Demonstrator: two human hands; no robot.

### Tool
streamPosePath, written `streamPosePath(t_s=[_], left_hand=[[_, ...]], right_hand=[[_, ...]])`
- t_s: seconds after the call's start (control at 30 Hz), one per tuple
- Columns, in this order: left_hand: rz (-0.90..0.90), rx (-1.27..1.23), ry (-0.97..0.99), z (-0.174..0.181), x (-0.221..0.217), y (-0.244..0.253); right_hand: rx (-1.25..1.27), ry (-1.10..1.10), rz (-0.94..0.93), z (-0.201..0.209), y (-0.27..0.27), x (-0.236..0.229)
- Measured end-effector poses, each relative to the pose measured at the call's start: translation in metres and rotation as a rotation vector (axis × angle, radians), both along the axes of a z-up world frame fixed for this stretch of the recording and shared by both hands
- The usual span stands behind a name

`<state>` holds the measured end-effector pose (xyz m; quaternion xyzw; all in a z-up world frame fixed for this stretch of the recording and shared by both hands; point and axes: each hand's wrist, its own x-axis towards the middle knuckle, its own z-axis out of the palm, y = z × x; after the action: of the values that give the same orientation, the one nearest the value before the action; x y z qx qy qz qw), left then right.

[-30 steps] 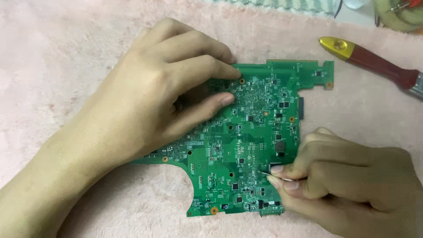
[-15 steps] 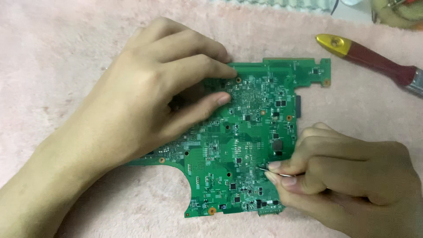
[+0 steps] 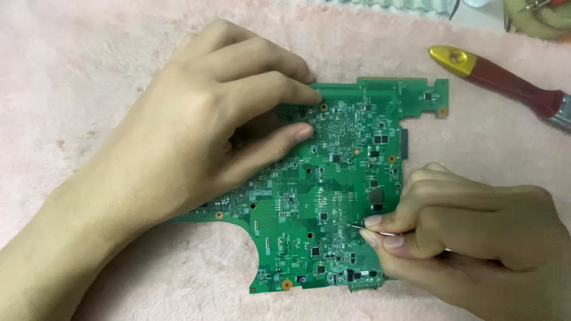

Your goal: The person uses a small metal tool to scrape and clean the surface of a green circuit board. They then switch to a red-handled screwdriver to continue working on specific components on the board.

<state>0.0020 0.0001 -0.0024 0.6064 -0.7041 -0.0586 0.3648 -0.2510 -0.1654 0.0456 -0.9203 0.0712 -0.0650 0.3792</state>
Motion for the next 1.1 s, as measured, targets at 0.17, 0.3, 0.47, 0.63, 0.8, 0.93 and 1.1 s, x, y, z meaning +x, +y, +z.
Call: streamPosePath(t_s=[0.17,0.3,0.47,0.63,0.8,0.93,1.1], left_hand=[[-0.009,-0.017,-0.001,-0.002,0.001,0.000],[-0.007,-0.004,0.008,-0.001,0.000,0.000],[-0.001,-0.015,0.000,0.000,-0.001,-0.001],[0.003,-0.004,0.012,0.000,-0.001,0.000],[0.009,-0.011,0.006,-0.001,-0.001,0.001],[-0.008,-0.010,-0.002,0.001,-0.002,0.001],[0.002,0.006,0.009,0.004,-0.001,-0.002]], right_hand=[[0.021,0.001,-0.002,-0.004,-0.002,-0.004],[0.061,-0.026,-0.023,-0.005,0.001,-0.001],[0.108,-0.023,-0.077,-0.002,0.007,0.004],[0.110,-0.046,-0.064,-0.002,0.010,0.006],[0.021,-0.025,-0.010,-0.003,0.000,0.004],[0.129,-0.020,-0.069,-0.003,0.006,0.005],[0.153,0.004,-0.029,-0.007,-0.004,-0.002]])
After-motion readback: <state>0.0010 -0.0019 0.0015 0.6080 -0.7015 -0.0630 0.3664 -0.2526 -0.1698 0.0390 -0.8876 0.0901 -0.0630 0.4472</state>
